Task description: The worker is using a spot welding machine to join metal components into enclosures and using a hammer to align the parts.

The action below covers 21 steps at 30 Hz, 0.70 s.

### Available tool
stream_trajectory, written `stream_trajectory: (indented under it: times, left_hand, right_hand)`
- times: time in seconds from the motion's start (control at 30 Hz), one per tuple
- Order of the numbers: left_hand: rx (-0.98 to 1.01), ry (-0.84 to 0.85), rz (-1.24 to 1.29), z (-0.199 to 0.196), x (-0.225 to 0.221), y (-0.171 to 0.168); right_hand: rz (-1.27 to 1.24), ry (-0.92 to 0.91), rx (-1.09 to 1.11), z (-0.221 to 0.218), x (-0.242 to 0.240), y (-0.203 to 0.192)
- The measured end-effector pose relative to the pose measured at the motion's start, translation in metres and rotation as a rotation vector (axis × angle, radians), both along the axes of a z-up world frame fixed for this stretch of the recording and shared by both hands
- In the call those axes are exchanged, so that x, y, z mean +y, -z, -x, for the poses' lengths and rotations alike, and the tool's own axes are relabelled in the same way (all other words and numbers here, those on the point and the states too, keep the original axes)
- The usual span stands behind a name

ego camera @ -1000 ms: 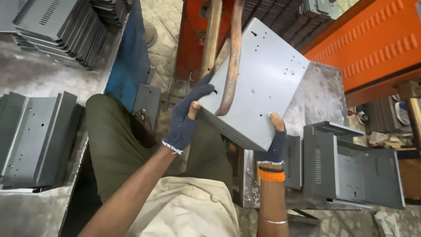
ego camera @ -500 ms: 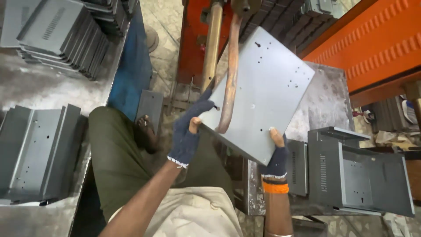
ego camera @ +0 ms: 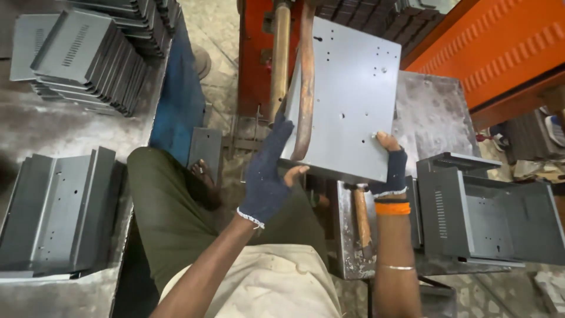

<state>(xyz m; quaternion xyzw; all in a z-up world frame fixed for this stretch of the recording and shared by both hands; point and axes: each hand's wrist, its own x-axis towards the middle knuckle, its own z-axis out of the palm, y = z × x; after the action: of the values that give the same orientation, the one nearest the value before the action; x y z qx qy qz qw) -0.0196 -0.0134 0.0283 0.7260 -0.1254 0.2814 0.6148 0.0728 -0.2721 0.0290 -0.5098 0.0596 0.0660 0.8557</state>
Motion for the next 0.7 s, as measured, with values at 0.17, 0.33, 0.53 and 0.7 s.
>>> stream_trajectory:
  times: [0.17,0.33,0.53,0.7]
  left_hand:
    - [0.025,-0.030,-0.010,-0.003,-0.007,0.013]
    - [0.018,-0.049,-0.042,0.001,-0.006,0.009]
    - [0.148,0.156,0.386,-0.010,0.007,0.032]
    - [0.259,0.261,0.481,-0.017,0.034,0.031]
  right_hand:
    - [-0.028,-0.063,-0.002,-0.012,-0.004,0.000]
    - [0.002,-0.075,-0.006,-0.018,-0.008,0.009]
    - [-0.056,-0.076,-0.010,-0.015,0.009,0.010]
    - [-0.014,0.012,-0.019,-0.010,0.023,0.017]
